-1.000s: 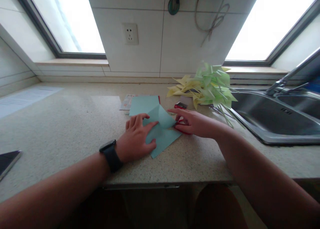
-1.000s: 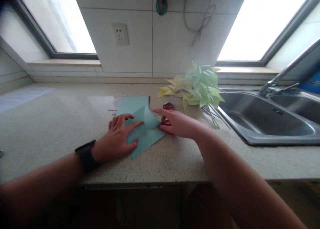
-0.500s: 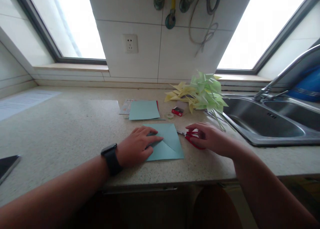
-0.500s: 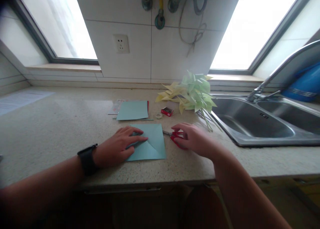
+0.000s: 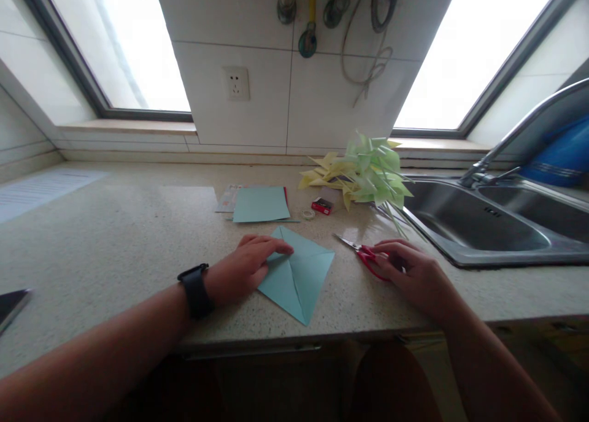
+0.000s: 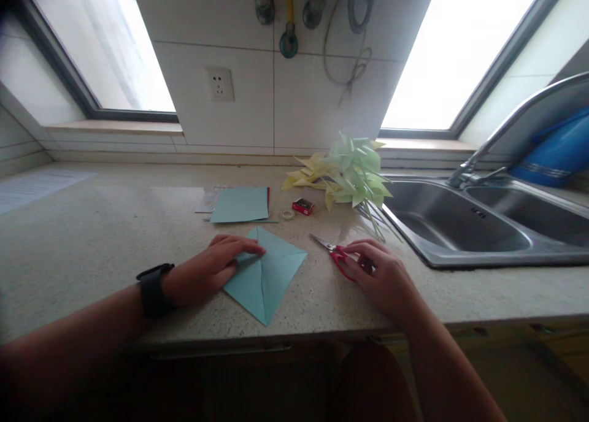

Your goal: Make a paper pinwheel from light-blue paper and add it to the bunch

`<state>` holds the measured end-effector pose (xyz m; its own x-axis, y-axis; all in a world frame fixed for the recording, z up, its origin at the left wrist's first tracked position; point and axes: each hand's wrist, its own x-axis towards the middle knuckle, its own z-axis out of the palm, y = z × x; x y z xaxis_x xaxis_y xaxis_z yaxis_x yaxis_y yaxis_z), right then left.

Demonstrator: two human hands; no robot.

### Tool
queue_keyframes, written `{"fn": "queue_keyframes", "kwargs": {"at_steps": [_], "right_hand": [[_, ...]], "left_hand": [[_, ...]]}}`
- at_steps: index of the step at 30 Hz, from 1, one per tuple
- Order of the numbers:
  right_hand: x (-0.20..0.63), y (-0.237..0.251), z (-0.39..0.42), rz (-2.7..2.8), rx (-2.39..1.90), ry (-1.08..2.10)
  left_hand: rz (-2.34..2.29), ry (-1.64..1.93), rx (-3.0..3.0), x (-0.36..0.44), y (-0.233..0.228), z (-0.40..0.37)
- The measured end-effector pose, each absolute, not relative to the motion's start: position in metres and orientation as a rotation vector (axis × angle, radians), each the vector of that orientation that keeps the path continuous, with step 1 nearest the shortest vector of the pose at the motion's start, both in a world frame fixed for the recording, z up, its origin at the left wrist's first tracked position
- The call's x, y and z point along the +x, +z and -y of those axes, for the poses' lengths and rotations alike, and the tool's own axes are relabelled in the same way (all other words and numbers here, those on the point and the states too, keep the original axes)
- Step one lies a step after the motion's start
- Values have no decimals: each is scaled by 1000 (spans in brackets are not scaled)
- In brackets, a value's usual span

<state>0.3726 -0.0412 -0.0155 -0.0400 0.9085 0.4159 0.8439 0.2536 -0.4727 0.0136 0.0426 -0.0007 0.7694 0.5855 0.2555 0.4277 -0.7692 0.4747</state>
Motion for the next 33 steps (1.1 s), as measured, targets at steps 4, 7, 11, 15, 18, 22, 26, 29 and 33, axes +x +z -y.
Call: {"fn": "queue_keyframes", "kwargs": {"at_steps": [4,7,11,15,18,22,26,29,33], "right_hand": [[371,-16,41,1870,-1572,76],[373,-16,40,1863,-1587,28],[372,-17,40,1899,-1611,-52],[369,-20,39,1978,-1620,-89],[369,-23,39,1992,-1635,-132],[369,-25,39,1997,-1647,-183],[369,-25,40,2020,-1650,-200],[369,-25,39,2017,-1645,-216],[368,-26,39,1999,-1627,-224]], "left_hand": [[-845,683,2527,15,-1,-40],[-996,848,2451,14,-6,-44],[-1279,1022,2273,7,-18,-60],[-1362,870,2245,-1,-15,-71],[-1312,668,2294,-6,-4,-66],[-1310,510,2283,-12,7,-57],[-1241,435,2190,-14,8,-57],[-1158,436,2053,-13,9,-60],[-1048,552,1849,-9,12,-61]]}}
